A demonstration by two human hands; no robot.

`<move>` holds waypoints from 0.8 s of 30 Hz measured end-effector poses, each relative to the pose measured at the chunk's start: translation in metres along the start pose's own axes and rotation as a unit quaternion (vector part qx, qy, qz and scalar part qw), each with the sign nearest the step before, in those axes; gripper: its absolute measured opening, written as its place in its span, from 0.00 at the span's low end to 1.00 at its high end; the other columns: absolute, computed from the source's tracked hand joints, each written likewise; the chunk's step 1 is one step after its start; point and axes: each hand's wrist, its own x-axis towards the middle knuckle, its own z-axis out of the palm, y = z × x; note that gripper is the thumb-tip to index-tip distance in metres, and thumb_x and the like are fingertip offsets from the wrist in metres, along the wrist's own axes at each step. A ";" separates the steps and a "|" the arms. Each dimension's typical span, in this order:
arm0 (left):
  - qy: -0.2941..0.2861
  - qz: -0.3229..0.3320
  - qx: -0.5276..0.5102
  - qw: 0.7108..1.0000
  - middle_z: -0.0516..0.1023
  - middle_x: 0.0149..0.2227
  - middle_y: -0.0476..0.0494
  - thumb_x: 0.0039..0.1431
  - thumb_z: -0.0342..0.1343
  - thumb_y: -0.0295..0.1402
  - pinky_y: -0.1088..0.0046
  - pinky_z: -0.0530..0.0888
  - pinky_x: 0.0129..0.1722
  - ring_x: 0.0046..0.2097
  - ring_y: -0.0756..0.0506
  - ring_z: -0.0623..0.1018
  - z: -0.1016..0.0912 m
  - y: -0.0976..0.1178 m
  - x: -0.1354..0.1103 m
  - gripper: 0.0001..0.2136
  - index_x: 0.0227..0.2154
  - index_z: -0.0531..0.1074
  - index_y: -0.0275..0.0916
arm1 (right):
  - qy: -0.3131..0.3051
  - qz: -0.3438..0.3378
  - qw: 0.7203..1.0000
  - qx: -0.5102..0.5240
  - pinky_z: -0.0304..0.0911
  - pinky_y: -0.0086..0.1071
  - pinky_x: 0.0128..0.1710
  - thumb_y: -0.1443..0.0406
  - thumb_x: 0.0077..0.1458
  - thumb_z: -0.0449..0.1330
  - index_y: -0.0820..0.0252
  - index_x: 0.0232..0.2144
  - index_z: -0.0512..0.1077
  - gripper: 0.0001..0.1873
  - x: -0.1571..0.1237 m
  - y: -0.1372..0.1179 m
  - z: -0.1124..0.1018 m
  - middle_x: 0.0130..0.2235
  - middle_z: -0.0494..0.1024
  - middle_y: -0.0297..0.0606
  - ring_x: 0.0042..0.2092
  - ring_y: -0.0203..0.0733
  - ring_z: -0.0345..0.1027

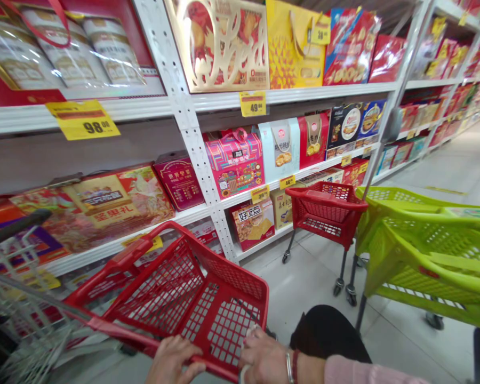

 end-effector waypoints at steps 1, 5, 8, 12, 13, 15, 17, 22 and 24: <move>-0.001 -0.006 -0.001 1.000 0.84 0.39 0.55 0.61 0.55 0.60 0.59 0.66 0.53 0.46 0.44 0.79 0.000 0.002 0.000 0.18 0.38 0.79 0.54 | 0.011 0.004 1.000 -0.012 0.49 0.46 0.58 0.57 0.65 0.64 0.55 0.27 0.70 0.16 0.000 -0.003 0.004 0.42 0.80 0.28 0.44 0.43 0.63; -0.001 -0.018 0.000 1.000 0.83 0.38 0.56 0.61 0.58 0.57 0.58 0.66 0.54 0.46 0.43 0.78 -0.002 0.004 -0.002 0.15 0.38 0.79 0.55 | 0.063 0.062 0.995 -0.049 0.56 0.45 0.57 0.58 0.67 0.62 0.54 0.32 0.72 0.11 -0.005 -0.005 0.045 0.37 0.78 0.32 0.42 0.44 0.65; 0.004 -0.016 0.004 1.000 0.84 0.39 0.57 0.60 0.59 0.56 0.58 0.66 0.54 0.46 0.43 0.79 -0.002 0.004 -0.002 0.15 0.38 0.79 0.54 | 0.120 0.156 0.978 -0.070 0.61 0.45 0.55 0.63 0.61 0.63 0.57 0.35 0.74 0.04 -0.011 -0.003 0.088 0.34 0.76 0.36 0.39 0.45 0.67; 0.019 -0.005 0.012 1.000 0.84 0.39 0.58 0.61 0.59 0.54 0.60 0.66 0.53 0.45 0.44 0.79 0.001 0.006 -0.001 0.12 0.37 0.79 0.54 | 0.182 0.213 0.952 -0.127 0.65 0.43 0.46 0.66 0.53 0.65 0.57 0.32 0.75 0.03 -0.003 -0.009 0.123 0.30 0.71 0.37 0.36 0.46 0.64; 0.026 -0.002 0.016 1.000 0.84 0.39 0.58 0.62 0.60 0.53 0.60 0.66 0.53 0.45 0.45 0.79 0.002 0.007 -0.001 0.11 0.37 0.79 0.54 | 0.197 0.218 0.944 -0.148 0.64 0.43 0.45 0.67 0.53 0.66 0.57 0.30 0.74 0.03 0.003 -0.012 0.126 0.29 0.70 0.37 0.35 0.46 0.63; 0.045 0.005 0.026 0.999 0.84 0.38 0.57 0.62 0.61 0.50 0.60 0.66 0.52 0.45 0.44 0.79 0.007 0.011 0.001 0.10 0.36 0.79 0.53 | 0.220 0.224 0.930 -0.190 0.63 0.42 0.44 0.67 0.54 0.66 0.57 0.26 0.72 0.07 0.021 -0.019 0.126 0.29 0.70 0.37 0.35 0.46 0.61; 0.065 0.014 0.037 0.997 0.84 0.37 0.57 0.62 0.62 0.48 0.61 0.65 0.51 0.44 0.45 0.79 0.013 0.015 0.002 0.08 0.36 0.78 0.52 | 0.228 0.225 0.922 -0.218 0.61 0.42 0.42 0.66 0.56 0.66 0.57 0.23 0.70 0.11 0.042 -0.023 0.121 0.30 0.70 0.38 0.35 0.45 0.60; 0.119 0.039 0.076 0.989 0.83 0.35 0.55 0.63 0.62 0.42 0.64 0.66 0.46 0.40 0.46 0.78 0.026 0.020 0.004 0.05 0.36 0.78 0.49 | 0.208 0.174 0.938 -0.217 0.60 0.39 0.38 0.63 0.57 0.67 0.57 0.24 0.71 0.13 0.063 -0.019 0.100 0.31 0.72 0.38 0.36 0.45 0.61; 0.142 0.052 0.093 0.984 0.83 0.35 0.54 0.64 0.60 0.45 0.65 0.66 0.44 0.40 0.46 0.79 0.027 0.015 0.002 0.08 0.36 0.77 0.49 | 0.178 0.171 0.949 -0.194 0.62 0.39 0.39 0.64 0.57 0.67 0.57 0.26 0.72 0.10 0.051 -0.016 0.090 0.34 0.75 0.38 0.36 0.44 0.63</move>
